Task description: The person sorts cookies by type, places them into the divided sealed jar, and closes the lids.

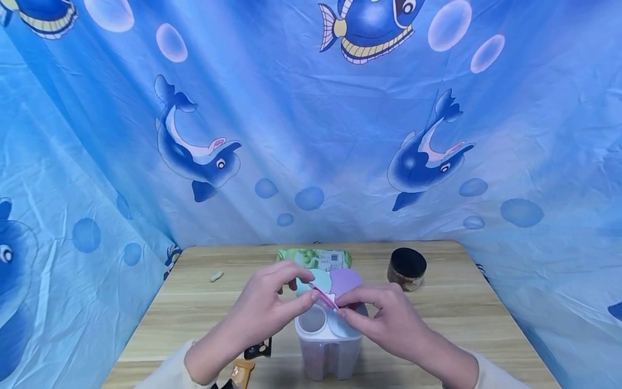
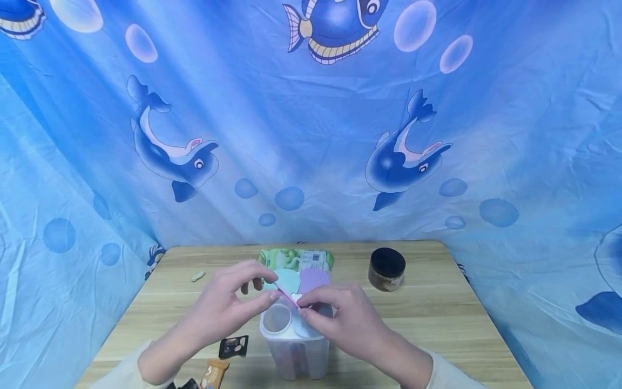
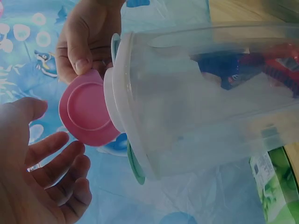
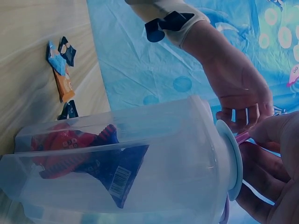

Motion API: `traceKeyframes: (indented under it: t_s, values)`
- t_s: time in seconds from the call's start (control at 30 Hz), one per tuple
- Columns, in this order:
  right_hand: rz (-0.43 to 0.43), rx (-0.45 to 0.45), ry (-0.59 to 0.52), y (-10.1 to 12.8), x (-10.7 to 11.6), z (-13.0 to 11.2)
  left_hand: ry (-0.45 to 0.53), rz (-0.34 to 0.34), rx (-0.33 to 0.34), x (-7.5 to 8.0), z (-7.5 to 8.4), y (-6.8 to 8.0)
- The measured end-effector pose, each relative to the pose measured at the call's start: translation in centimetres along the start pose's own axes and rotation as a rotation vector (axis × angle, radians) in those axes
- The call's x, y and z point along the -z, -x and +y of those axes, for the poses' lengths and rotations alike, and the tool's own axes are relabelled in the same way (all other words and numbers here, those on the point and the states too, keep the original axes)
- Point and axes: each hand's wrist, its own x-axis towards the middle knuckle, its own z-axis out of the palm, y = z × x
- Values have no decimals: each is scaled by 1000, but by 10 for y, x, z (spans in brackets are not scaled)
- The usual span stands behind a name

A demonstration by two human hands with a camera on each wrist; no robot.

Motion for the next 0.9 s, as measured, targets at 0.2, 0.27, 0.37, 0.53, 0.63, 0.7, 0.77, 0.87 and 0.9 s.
traceKeyframes:
  t_s: [0.2, 0.27, 0.37, 0.53, 0.63, 0.7, 0.77, 0.87, 0.9]
  values:
    - [4, 17, 5, 0, -1, 0, 7, 22, 19, -6, 1, -3]
    - [0, 19, -2, 0, -1, 0, 2, 31, 22, -7, 1, -3]
    - [-17, -2, -17, 1, -1, 0, 1, 36, 35, -9, 2, -3]
    - [-60, -4, -26, 3, 4, 4, 24, 30, 53, -9, 0, -1]
    - [-77, -31, -4, 7, 9, 10, 43, 17, 75, -8, -2, 2]
    - [-85, -90, 26, 10, 14, 14, 52, 11, 87, -7, -3, 5]
    - [-97, -168, 54, 13, 17, 18, 56, 7, 97, -7, -5, 8]
    - [-122, -246, 57, 18, 22, 26, 74, 2, 87, -6, -9, 13]
    - [-131, -258, 46, 19, 23, 30, 82, -3, 88, -5, -11, 15]
